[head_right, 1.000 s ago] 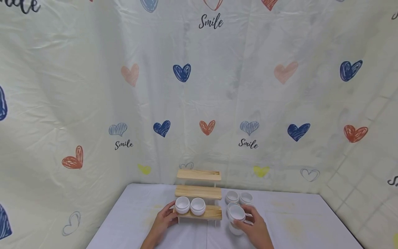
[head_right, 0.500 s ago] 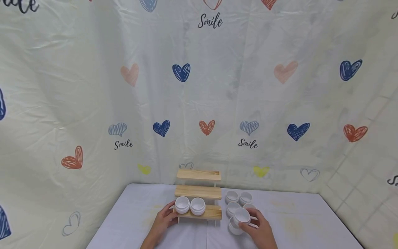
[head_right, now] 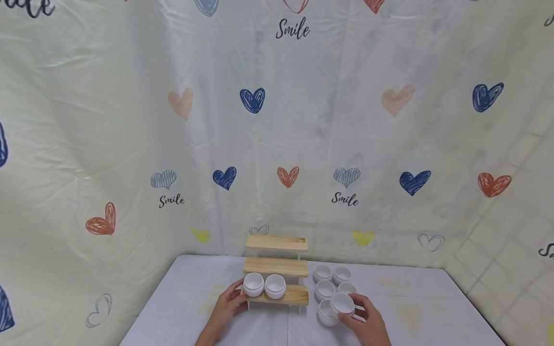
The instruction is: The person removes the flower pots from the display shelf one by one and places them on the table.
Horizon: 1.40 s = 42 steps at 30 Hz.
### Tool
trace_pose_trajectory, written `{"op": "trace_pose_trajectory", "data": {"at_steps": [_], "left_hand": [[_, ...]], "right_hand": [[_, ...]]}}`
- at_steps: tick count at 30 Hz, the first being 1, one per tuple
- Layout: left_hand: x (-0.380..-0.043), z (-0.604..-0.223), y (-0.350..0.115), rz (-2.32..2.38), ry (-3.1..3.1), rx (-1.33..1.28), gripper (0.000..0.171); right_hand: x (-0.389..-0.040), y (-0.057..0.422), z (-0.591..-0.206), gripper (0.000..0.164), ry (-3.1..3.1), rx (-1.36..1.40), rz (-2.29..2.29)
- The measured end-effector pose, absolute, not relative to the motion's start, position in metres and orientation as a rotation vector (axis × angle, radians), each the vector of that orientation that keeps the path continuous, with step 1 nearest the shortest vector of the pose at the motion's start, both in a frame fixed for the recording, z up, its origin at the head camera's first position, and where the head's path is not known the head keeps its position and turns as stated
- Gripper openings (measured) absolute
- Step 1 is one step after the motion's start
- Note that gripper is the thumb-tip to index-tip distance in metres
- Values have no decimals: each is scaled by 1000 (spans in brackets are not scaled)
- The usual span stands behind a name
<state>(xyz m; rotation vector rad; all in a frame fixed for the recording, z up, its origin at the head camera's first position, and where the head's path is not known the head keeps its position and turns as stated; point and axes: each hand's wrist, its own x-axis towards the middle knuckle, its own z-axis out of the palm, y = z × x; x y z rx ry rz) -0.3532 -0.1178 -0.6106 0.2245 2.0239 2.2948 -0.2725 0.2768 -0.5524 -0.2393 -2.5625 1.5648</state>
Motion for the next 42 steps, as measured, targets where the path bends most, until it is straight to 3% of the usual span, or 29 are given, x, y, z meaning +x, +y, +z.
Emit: {"op": "trace_pose_trajectory", "data": {"at_steps": [42], "left_hand": [[-354, -611, -118, 2294, 2048, 232, 65]], "right_hand": [[-268, 302, -563, 83, -2541, -412, 1666]]}}
